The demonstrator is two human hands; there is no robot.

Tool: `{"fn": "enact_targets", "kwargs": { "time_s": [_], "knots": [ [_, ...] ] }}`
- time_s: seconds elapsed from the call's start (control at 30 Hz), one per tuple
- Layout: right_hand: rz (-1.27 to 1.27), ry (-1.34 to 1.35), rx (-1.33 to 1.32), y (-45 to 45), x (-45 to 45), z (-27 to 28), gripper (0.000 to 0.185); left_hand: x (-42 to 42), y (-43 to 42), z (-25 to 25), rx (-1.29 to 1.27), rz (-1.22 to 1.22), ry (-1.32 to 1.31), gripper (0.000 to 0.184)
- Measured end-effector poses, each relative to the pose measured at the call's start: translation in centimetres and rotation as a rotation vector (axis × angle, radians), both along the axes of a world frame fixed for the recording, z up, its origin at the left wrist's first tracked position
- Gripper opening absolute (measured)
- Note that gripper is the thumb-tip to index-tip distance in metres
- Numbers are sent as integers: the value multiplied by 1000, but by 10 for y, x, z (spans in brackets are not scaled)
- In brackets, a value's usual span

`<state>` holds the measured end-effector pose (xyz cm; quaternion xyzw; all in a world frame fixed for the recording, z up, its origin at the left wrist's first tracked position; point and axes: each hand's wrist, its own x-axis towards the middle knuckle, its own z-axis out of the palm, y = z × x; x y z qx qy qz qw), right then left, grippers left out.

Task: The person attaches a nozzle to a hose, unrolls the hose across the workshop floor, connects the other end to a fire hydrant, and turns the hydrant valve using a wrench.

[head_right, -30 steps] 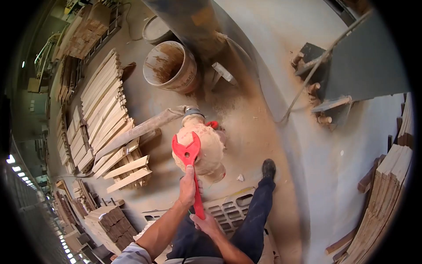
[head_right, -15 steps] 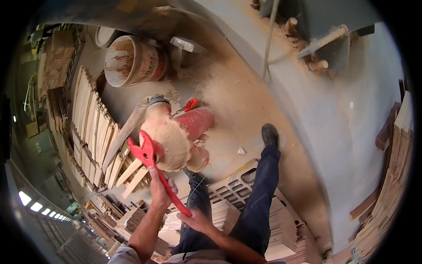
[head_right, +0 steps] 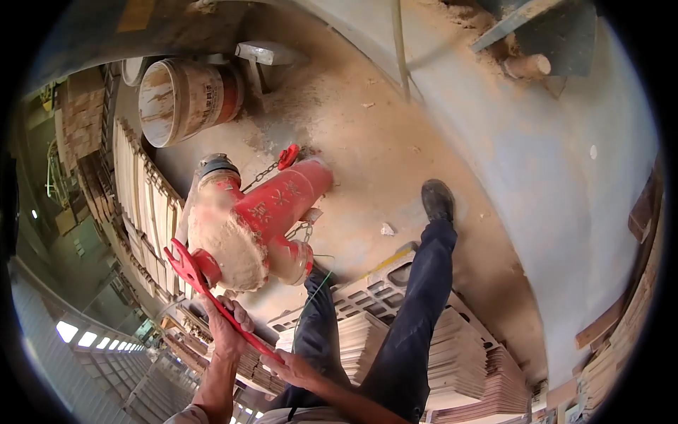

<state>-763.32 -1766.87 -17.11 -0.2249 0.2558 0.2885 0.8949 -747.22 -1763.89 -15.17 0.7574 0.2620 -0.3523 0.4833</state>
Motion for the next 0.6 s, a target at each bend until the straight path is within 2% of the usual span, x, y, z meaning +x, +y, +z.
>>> {"fn": "enact_targets", "kwargs": {
  "time_s": [0.2,0.33,0.37,0.4,0.43,0.47,0.5,0.53,0.6],
  "knots": [
    [-53,47,-39,14,3,2,50,2,17,-11,47,69,-36,56],
    [-27,56,-76,8,8,5,47,2,25,-17,127,-28,-109,59],
    [-65,64,-107,9,9,7,47,2,38,-25,165,-146,-130,56],
    [-43,37,-119,28,3,0,47,3,40,-28,174,-204,-115,53],
    [-70,138,-46,61,-12,-11,45,2,42,-30,184,-261,-100,51],
    [-68,198,37,79,-14,-15,43,-1,34,-26,186,-237,-80,49],
    [-120,270,24,66,-3,-6,42,-9,65,-58,-149,103,142,35],
    [-147,331,14,50,6,3,41,-1,15,-18,120,-236,-40,36],
    [-122,192,-17,52,-3,-9,36,-4,21,-36,100,-217,-54,47]
  ]
}}
